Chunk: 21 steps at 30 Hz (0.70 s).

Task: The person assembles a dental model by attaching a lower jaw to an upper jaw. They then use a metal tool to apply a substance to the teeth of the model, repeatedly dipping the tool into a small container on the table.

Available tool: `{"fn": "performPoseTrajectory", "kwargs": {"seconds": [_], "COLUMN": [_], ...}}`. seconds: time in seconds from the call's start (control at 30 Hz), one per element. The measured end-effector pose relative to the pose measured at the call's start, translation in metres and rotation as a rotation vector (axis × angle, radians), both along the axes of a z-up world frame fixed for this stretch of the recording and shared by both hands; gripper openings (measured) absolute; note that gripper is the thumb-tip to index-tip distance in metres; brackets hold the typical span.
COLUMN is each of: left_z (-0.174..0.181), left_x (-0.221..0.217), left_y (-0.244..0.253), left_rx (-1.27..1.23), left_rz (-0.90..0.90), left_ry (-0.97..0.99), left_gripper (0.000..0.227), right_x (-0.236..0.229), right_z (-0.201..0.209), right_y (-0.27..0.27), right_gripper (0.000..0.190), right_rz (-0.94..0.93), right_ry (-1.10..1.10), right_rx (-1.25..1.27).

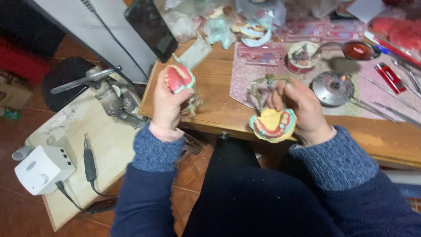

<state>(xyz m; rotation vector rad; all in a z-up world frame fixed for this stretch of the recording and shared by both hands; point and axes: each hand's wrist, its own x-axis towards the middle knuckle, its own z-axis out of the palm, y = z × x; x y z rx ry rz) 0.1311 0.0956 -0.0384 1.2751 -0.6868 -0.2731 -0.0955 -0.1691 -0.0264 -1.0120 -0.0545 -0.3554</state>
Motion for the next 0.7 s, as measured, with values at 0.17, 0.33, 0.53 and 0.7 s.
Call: {"fn": "performPoseTrajectory", "kwargs": {"seconds": [0.17, 0.33, 0.53, 0.7], "left_z": [0.044, 0.078, 0.058, 0.075], "left_x": [-0.056, -0.073, -0.063, -0.074], "left_y": [-0.042, -0.081, -0.117, -0.114], "left_rx": [-0.235, -0.270, -0.207, -0.170], "left_rz": [-0.069, -0.228, -0.474, -0.866], "left_ry": [0.412, 0.376, -0.044, 0.228], "left_gripper": [0.058, 0.061, 0.063, 0.072], "right_x": [0.003, -0.002, -0.013, -0.014], "right_z": [0.003, 0.005, -0.002, -0.036], "right_y": [0.001, 0.000, -0.003, -0.013], "right_gripper": [0.031, 0.036, 0.043, 0.045], "right_rz": [0.145, 0.216, 0.285, 0.045], "right_ry": [0.050, 0.040, 0.068, 0.259], "right_rx": [0.205, 0.253, 0.322, 0.429]}}
